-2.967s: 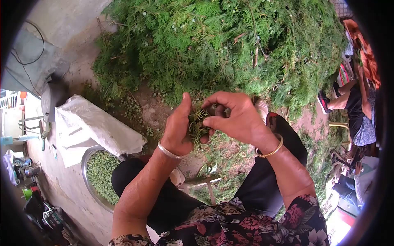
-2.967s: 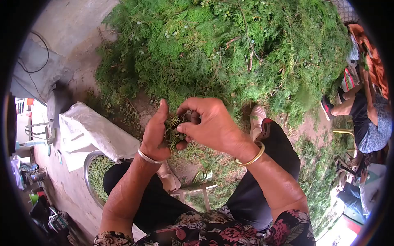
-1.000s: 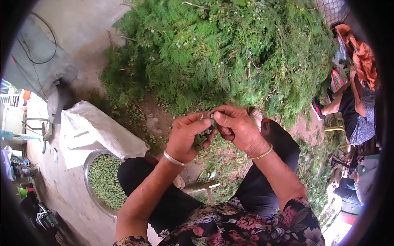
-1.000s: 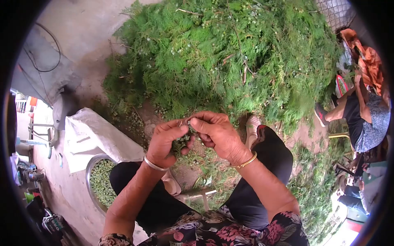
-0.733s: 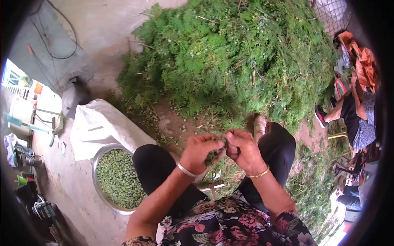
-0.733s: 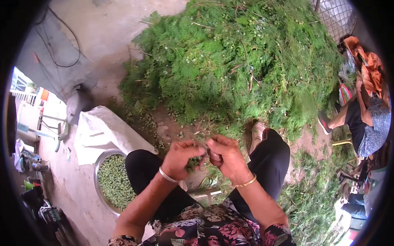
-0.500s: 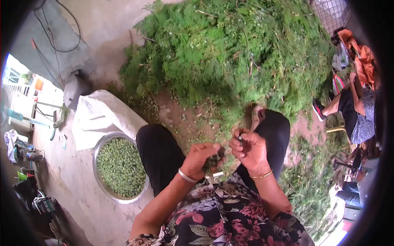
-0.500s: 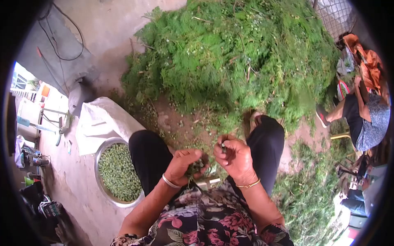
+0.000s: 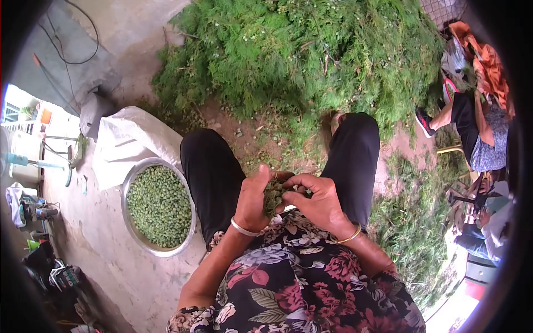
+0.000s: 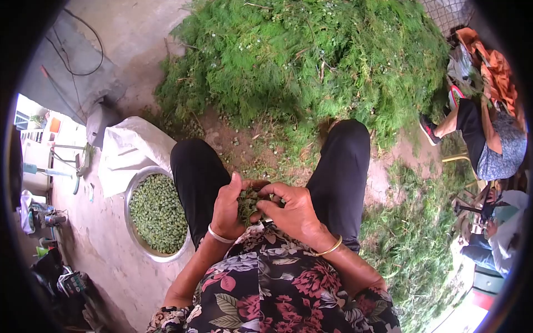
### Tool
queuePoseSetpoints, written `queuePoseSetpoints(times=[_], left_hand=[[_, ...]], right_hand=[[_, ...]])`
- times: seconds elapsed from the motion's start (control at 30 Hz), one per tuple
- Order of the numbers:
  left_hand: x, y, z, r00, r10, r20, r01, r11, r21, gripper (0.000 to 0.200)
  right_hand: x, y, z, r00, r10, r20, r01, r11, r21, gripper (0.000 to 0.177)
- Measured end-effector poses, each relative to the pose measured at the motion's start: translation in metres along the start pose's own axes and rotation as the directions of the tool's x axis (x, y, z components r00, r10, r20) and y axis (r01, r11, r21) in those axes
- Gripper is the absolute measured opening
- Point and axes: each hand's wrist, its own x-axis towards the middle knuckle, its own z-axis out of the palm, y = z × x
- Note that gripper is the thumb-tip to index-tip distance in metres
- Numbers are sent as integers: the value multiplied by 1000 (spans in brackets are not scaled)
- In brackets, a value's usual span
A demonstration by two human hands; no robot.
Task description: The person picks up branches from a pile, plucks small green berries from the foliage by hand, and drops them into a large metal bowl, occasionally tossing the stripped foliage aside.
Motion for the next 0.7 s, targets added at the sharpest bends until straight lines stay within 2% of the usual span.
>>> queuePoseSetpoints(times=[0.1, 0.17, 0.2, 0.23, 0.27, 0.3, 0.33, 0.37, 0.47, 0.57, 0.6, 0.63, 0.67, 0.7], left_hand=[[1, -7, -6, 999, 23, 38, -25, 998, 49, 66], [2, -10, -6, 999, -49, -4, 48, 996, -72, 58], [2, -11, -6, 999, -47, -5, 47, 996, -73, 58], [1, -13, -6, 998, -60, -8, 59, 992, -115, 48], [1, -13, -7, 997, -73, -9, 71, 985, -156, 38], [0, -14, -7, 997, -74, -10, 71, 985, -156, 38], [-1, -15, -8, 999, -47, 7, 48, 994, -93, 28], [-2, -16, -8, 999, -21, 26, 22, 999, -31, 19], [-1, -24, -13, 998, -58, 3, 58, 995, -86, 11], [0, -26, -13, 997, -69, -36, 65, 994, -85, 10], [-1, -26, -13, 994, -86, -61, 80, 993, -88, 9], [0, -27, -13, 998, -63, -29, 62, 997, -44, 19], [0, -26, -15, 998, -59, -32, 58, 997, -46, 19], [1, -25, -17, 995, -99, 10, 99, 984, -149, 26]], right_hand=[[-2, 14, 2, 999, -25, -34, 27, 998, 55, 8], [-1, 14, 0, 997, -40, -61, 46, 995, 92, 6], [-2, 13, -3, 999, 22, -33, -15, 980, 201, 6], [-2, 12, -5, 997, 82, 2, -78, 949, 305, 5], [-3, 13, -7, 997, 82, 3, -79, 949, 306, 5], [-4, 13, -8, 986, 162, 36, -163, 911, 378, 6], [-4, 14, -9, 968, 238, 74, -246, 861, 444, 7], [-6, 15, -8, 968, 239, 74, -246, 861, 444, 7], [-9, 21, 0, 982, 189, 22, -182, 896, 405, 10], [-10, 20, 5, 997, 72, -33, -60, 962, 266, 14], [-10, 20, 6, 998, 66, -24, -58, 962, 268, 14], [-11, 21, 6, 992, 111, -66, -88, 957, 278, 13], [-11, 22, 5, 981, 157, -111, -119, 950, 288, 13], [-8, 21, 1, 950, 310, -43, -224, 770, 597, 12]])
